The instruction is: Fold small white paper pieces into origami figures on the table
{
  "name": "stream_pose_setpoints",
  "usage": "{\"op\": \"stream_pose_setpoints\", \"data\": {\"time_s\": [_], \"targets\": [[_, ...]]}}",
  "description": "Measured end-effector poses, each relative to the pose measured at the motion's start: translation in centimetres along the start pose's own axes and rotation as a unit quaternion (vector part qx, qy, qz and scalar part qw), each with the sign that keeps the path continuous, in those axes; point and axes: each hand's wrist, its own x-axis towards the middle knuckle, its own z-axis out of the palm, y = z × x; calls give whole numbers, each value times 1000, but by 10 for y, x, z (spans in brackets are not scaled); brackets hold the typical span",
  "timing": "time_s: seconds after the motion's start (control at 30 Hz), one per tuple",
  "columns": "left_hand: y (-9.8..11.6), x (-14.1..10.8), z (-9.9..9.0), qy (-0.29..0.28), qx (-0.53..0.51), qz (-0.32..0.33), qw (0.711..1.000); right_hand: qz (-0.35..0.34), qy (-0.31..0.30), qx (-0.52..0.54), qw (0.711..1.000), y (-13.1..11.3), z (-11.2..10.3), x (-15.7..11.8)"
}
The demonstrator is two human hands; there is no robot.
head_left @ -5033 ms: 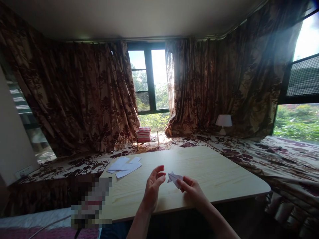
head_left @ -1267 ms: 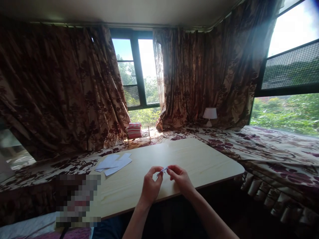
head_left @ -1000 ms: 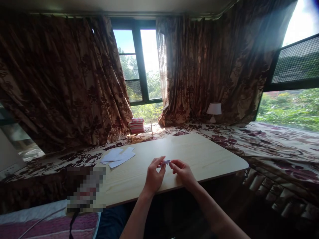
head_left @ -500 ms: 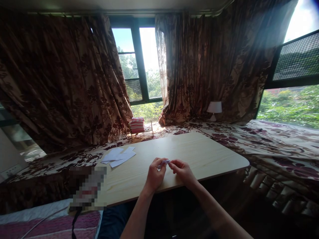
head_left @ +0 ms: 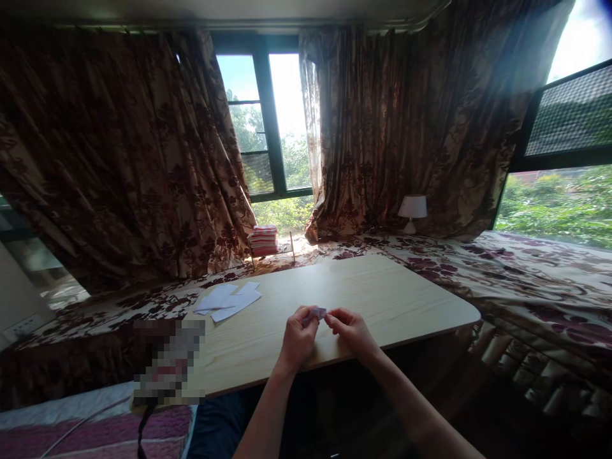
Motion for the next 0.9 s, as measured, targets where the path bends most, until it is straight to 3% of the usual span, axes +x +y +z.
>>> {"op": "stream_pose_setpoints", "data": {"time_s": [0.43,0.67,0.9], "targets": [[-4,3,-3,13,112,93,989,6,-2,2,1000,7,3,2],[-4,5,-6,43,195,141,970,3,29,19,999,1,3,3],[-10,4,-1,25,275,163,947,3,28,9,1000,-6,1,-1]]}}
